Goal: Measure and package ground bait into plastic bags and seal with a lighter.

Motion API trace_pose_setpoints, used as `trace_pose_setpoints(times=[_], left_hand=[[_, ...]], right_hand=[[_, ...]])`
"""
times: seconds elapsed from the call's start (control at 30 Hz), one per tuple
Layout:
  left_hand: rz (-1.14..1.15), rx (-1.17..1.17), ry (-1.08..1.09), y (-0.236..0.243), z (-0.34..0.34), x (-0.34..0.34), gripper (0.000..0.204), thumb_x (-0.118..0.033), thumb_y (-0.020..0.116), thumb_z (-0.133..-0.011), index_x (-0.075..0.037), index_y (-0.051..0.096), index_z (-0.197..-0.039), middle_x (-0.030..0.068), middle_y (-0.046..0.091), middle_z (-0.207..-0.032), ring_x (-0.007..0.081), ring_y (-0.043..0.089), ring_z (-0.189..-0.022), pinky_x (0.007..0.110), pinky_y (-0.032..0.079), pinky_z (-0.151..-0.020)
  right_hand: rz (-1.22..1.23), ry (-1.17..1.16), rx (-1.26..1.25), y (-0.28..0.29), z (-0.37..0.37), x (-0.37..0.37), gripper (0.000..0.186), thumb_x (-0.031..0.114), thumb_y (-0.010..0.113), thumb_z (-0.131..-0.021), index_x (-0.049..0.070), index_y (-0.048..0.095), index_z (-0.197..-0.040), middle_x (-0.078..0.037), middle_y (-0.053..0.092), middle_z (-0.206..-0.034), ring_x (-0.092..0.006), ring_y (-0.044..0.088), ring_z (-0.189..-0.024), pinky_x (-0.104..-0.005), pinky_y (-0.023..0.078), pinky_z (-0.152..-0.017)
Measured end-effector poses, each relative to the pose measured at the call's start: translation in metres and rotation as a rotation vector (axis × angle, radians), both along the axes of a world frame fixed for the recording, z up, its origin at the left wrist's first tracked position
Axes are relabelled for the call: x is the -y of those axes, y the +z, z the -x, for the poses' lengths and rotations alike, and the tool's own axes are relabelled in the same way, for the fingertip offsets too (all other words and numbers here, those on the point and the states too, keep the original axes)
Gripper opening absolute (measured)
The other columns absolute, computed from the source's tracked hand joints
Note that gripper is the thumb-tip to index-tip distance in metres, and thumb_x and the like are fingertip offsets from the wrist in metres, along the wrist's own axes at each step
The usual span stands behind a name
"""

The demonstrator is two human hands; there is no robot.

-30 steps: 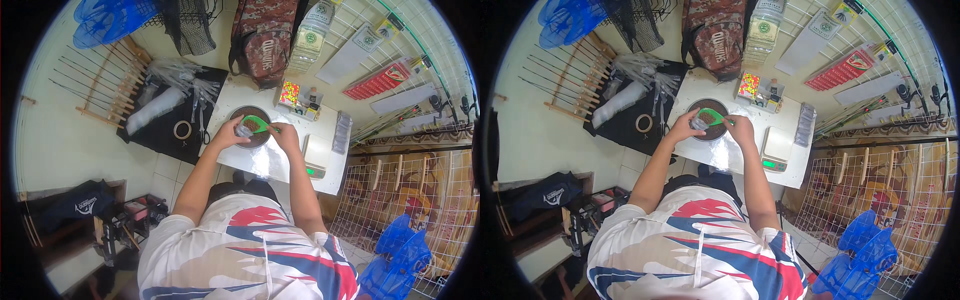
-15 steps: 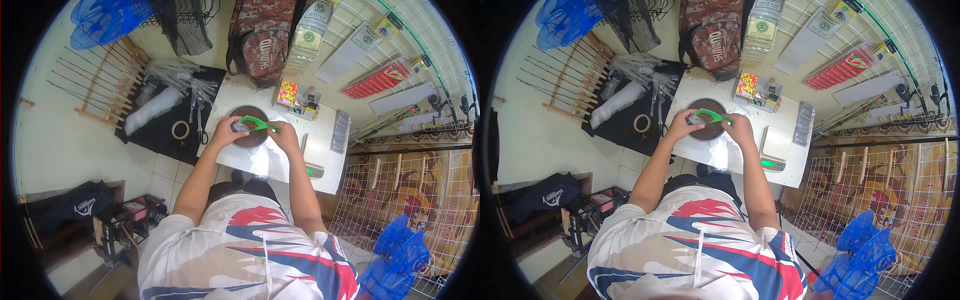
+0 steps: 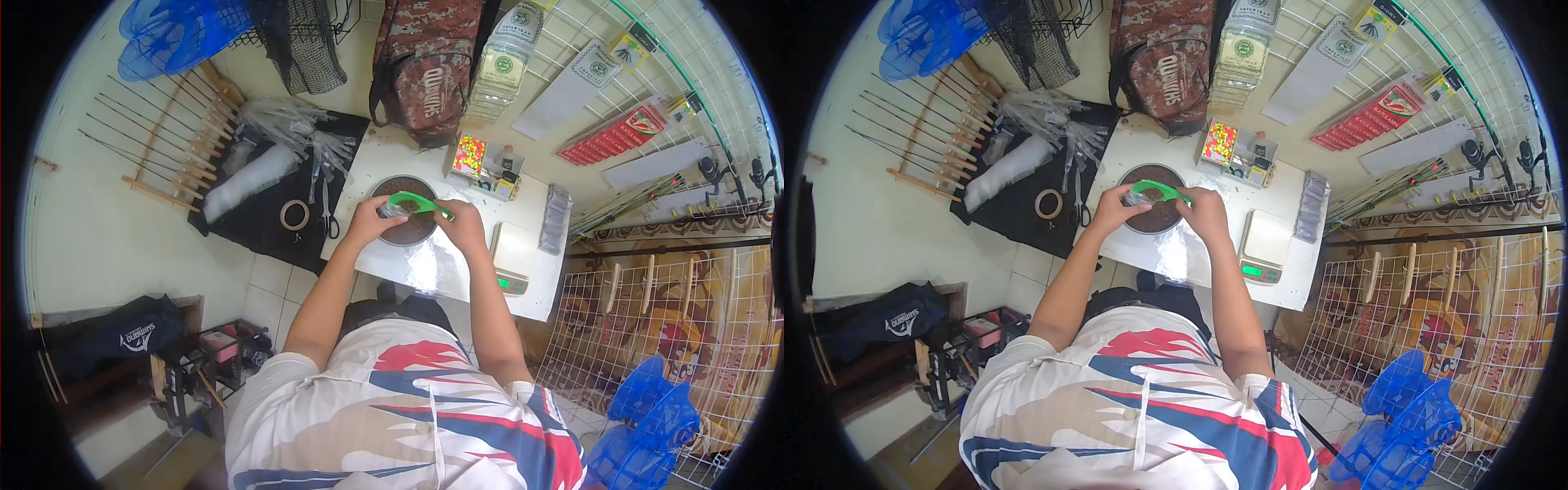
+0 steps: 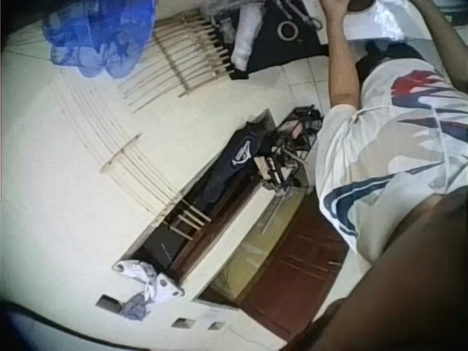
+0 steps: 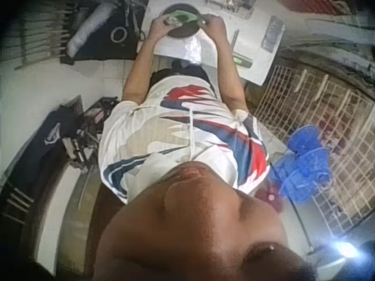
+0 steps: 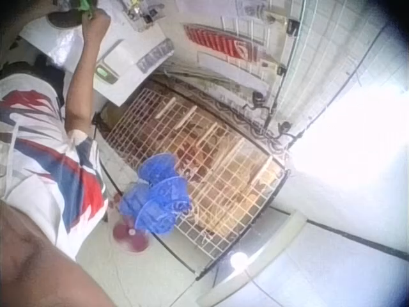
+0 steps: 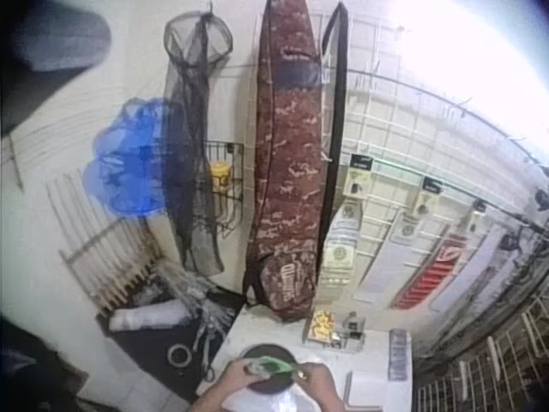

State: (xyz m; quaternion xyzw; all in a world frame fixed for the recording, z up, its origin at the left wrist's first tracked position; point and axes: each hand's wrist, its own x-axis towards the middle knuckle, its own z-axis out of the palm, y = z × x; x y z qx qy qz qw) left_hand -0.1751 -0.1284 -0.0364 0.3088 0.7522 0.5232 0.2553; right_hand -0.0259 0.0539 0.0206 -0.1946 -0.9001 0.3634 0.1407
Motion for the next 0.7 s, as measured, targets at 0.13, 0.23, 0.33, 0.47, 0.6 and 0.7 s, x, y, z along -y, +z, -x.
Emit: trace_pose_setpoints(times=[0.13, 0.23, 0.33, 0.47, 0.6, 0.7], left_hand=[[-0.031, 0.045, 0.005, -0.007, 0.001, 0.001, 0.049, -0.018, 0.085, -0.072, 0.002, 0.066, -0.112, 0.0085, 0.071, -0.097, 0.0136, 0.065, -0.085, 0.028, 0.051, -0.078], [-0.044, 0.046, 0.029, -0.003, -0.001, -0.001, 0.051, -0.02, 0.085, -0.072, 0.004, 0.065, -0.112, 0.009, 0.071, -0.096, 0.0131, 0.065, -0.084, 0.027, 0.051, -0.077], [-0.027, 0.049, 0.047, 0.013, -0.005, -0.003, 0.051, -0.021, 0.086, -0.071, 0.004, 0.066, -0.111, 0.0088, 0.071, -0.096, 0.0132, 0.065, -0.083, 0.027, 0.051, -0.076], [-0.054, -0.069, 0.072, 0.003, -0.004, 0.0, 0.051, -0.022, 0.086, -0.071, 0.004, 0.066, -0.111, 0.0088, 0.071, -0.096, 0.0132, 0.065, -0.083, 0.027, 0.051, -0.076], [-0.06, 0.002, 0.068, -0.003, -0.004, 0.001, 0.05, -0.02, 0.085, -0.073, 0.004, 0.065, -0.112, 0.0079, 0.07, -0.096, 0.0122, 0.064, -0.085, 0.027, 0.051, -0.077], [-0.097, 0.009, 0.072, -0.006, -0.005, 0.001, 0.05, -0.018, 0.084, -0.074, 0.003, 0.064, -0.114, 0.0079, 0.07, -0.097, 0.0114, 0.064, -0.085, 0.026, 0.051, -0.077]], right_hand=[[-0.046, 0.003, -0.015, 0.001, 0.002, 0.001, 0.027, 0.016, 0.07, -0.079, 0.004, 0.072, -0.103, -0.018, 0.071, -0.093, -0.0294, 0.067, -0.074, -0.0365, 0.053, -0.07], [-0.02, -0.021, -0.064, 0.001, 0.002, 0.002, 0.027, 0.017, 0.069, -0.077, 0.004, 0.073, -0.1, -0.018, 0.07, -0.089, -0.032, 0.067, -0.075, -0.0398, 0.053, -0.073], [-0.01, -0.049, -0.084, -0.002, 0.001, 0.0, 0.026, 0.017, 0.069, -0.077, 0.003, 0.073, -0.099, -0.017, 0.07, -0.089, -0.032, 0.067, -0.076, -0.0392, 0.052, -0.074], [-0.069, -0.013, -0.088, 0.002, 0.002, 0.003, 0.024, 0.017, 0.069, -0.077, 0.003, 0.073, -0.097, -0.016, 0.071, -0.089, -0.0317, 0.067, -0.077, -0.0387, 0.051, -0.075], [-0.035, -0.033, -0.127, 0.001, 0.004, 0.006, 0.024, 0.017, 0.069, -0.077, 0.005, 0.073, -0.097, -0.015, 0.071, -0.087, -0.0302, 0.067, -0.077, -0.0389, 0.049, -0.075], [-0.03, -0.043, -0.119, 0.002, 0.005, 0.008, 0.023, 0.017, 0.069, -0.077, 0.005, 0.073, -0.097, -0.015, 0.071, -0.088, -0.0302, 0.067, -0.078, -0.0386, 0.049, -0.076]])
